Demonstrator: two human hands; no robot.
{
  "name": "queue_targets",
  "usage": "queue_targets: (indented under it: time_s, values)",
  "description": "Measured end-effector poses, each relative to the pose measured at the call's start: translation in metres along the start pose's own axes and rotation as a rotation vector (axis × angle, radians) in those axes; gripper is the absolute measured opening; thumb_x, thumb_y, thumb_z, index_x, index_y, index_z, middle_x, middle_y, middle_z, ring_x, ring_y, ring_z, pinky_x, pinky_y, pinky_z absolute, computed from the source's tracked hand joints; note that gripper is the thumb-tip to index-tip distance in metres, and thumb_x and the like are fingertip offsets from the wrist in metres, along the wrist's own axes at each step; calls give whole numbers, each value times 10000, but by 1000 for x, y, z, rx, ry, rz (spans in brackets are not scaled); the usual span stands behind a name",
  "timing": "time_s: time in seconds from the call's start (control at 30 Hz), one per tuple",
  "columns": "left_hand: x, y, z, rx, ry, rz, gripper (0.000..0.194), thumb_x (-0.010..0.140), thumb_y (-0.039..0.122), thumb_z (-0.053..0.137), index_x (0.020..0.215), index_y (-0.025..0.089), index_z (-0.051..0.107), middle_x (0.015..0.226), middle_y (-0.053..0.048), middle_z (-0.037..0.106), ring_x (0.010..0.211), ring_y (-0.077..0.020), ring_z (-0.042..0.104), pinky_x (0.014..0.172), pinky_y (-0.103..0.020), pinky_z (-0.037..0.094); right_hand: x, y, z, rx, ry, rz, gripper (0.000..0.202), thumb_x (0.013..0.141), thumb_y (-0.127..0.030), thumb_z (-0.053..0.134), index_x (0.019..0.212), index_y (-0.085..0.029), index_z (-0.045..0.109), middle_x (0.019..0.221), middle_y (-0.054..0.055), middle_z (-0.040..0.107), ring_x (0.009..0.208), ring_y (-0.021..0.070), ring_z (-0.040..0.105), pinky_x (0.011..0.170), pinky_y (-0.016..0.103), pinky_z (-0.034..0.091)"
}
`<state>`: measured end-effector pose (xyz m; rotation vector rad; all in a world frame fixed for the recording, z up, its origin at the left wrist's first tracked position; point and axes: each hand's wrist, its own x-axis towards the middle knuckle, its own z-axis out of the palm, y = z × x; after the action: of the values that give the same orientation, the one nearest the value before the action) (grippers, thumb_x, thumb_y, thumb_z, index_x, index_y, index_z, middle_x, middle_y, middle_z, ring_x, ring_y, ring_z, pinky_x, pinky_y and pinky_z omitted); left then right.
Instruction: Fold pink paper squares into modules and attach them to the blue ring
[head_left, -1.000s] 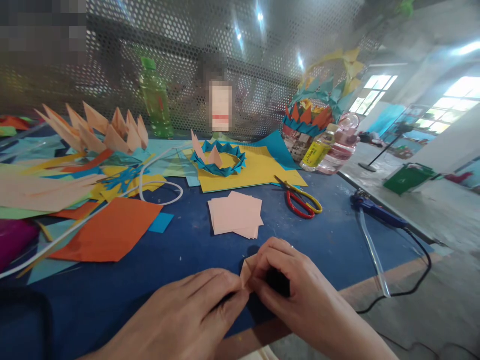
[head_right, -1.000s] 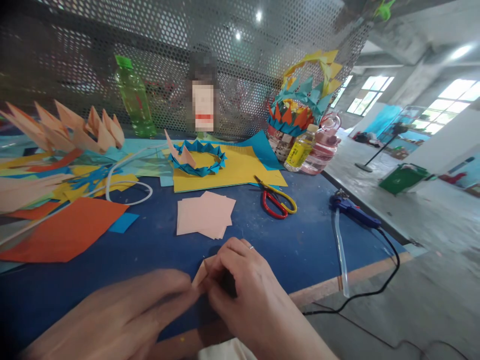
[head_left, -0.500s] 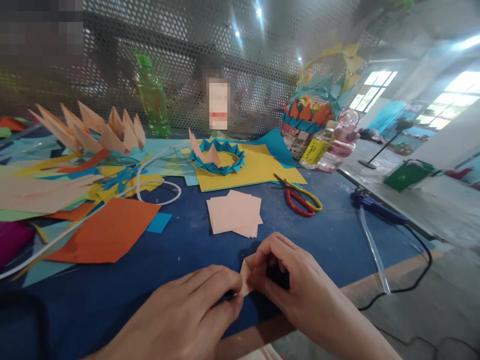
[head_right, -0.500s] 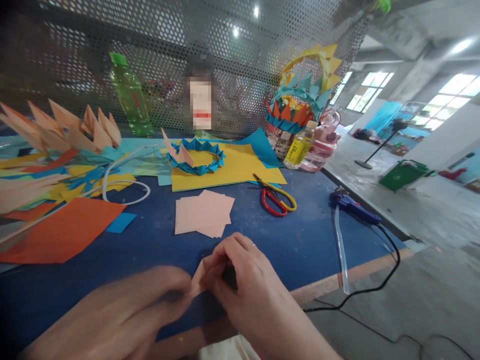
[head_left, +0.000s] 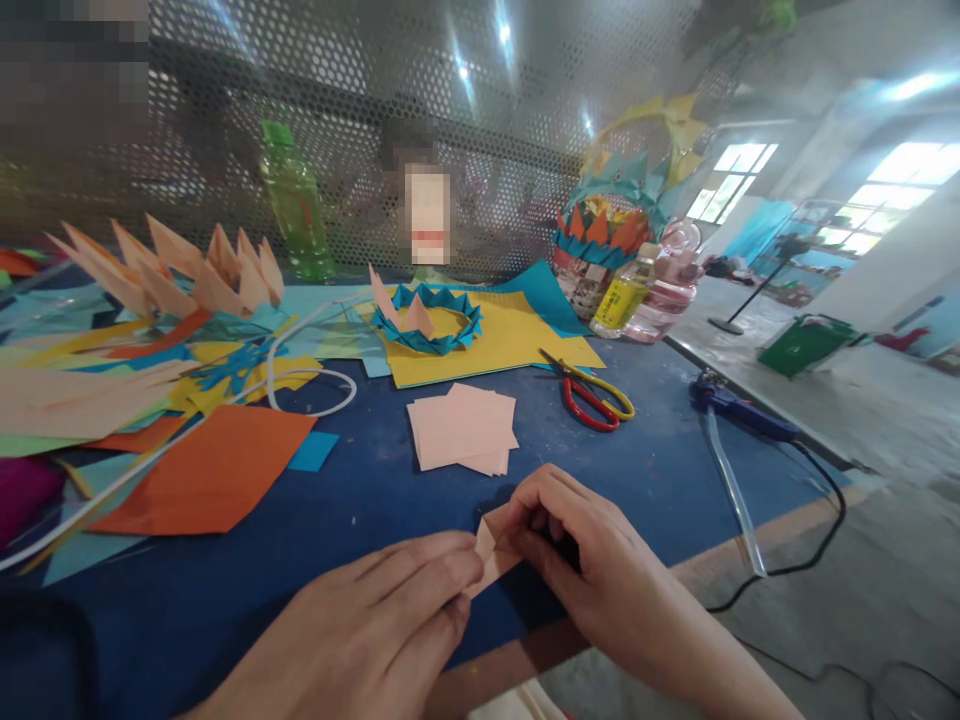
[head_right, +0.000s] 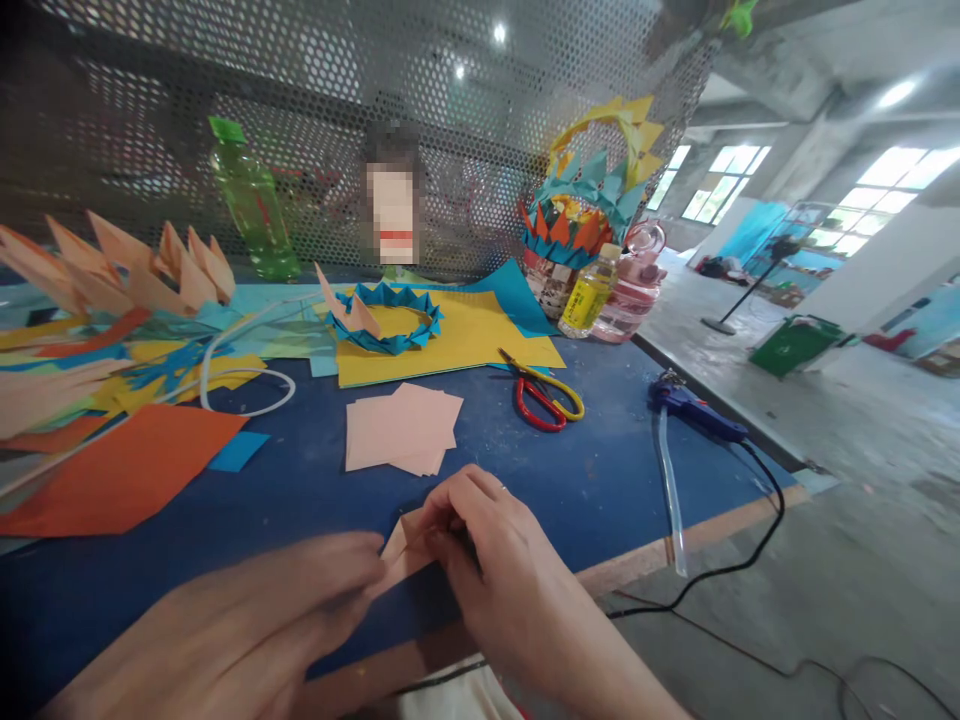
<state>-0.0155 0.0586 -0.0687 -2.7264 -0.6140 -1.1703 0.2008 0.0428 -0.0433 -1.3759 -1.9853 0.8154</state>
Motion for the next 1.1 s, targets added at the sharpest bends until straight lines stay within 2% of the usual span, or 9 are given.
queue_targets:
  time_s: [0.2, 0.4, 0.43, 0.47, 0.7, 0.8, 0.83, 0.9, 1.1]
  values:
    - [0, -1, 2, -38, 89, 72, 370, 969, 156, 307, 1025, 181, 671, 977, -25, 737, 1054, -115, 648, 1006, -202, 475, 1, -2, 3, 2, 68, 14, 49, 934, -172, 555, 962, -213, 557, 957, 1, 581, 827, 120, 543, 745, 243, 433]
    - [10, -3, -14, -23, 45, 105, 365, 963, 134, 317, 987, 160, 680, 887, -22, 745, 892, -103, 676, 1033, -179, 440, 4, -4, 8, -88, 104, 44, 268, 811, -199, 723, 1044, -211, 592, 1078, 24, 558, 933, 152, 549, 797, 268, 441]
    - [13, -1, -19, -18, -94, 111, 335, 959, 135, 347, 1009, 157, 678, 936, -26, 748, 908, -106, 676, 1032, -185, 444, 5, -4, 8, -90, 98, 42, 271, 805, -217, 734, 1041, -211, 602, 1066, 22, 563, 926, 152, 556, 792, 268, 443]
    - [16, 2, -23, -10, -119, 130, 324, 950, 133, 362, 992, 162, 681, 921, -26, 748, 893, -112, 679, 1019, -195, 459, 7, -3, 6, -91, 91, 37, 275, 800, -241, 745, 1038, -211, 612, 1052, 20, 568, 913, 151, 565, 787, 267, 445]
    - [15, 18, -32, 43, -108, 25, 344, 835, 15, 378, 950, 150, 673, 936, -61, 746, 922, -152, 674, 1027, -257, 465, 20, -5, -15, -249, -5, 39, 298, 729, -314, 799, 935, -201, 615, 926, -5, 592, 794, 146, 574, 691, 256, 400]
    - [10, 15, -30, 35, -128, 41, 370, 787, 10, 378, 988, 151, 655, 983, -70, 744, 949, -157, 674, 1030, -246, 455, 25, -5, -20, -300, -62, 30, 290, 718, -359, 799, 844, -186, 602, 877, 2, 605, 790, 155, 565, 670, 250, 374]
    - [9, 13, -30, 16, -54, 129, 347, 774, 44, 398, 982, 153, 653, 948, -70, 746, 909, -159, 681, 998, -235, 475, 27, -5, -20, -310, -76, 22, 287, 719, -367, 795, 822, -183, 601, 862, 5, 609, 781, 156, 560, 662, 249, 363]
    - [7, 9, -29, 14, -88, 124, 341, 749, 45, 436, 1003, 154, 637, 1016, -81, 738, 969, -173, 672, 1012, -266, 472, 30, -4, -21, -323, -85, -6, 275, 720, -366, 789, 789, -178, 601, 827, 7, 611, 758, 156, 544, 647, 248, 341]
    - [13, 13, -35, -41, -162, 111, 280, 746, 32, 422, 922, 179, 583, 911, -65, 726, 858, -169, 678, 934, -287, 507, 36, 8, -28, -109, -132, -41, 136, 741, -253, 752, 783, -168, 655, 747, -9, 621, 691, 130, 526, 617, 231, 338]
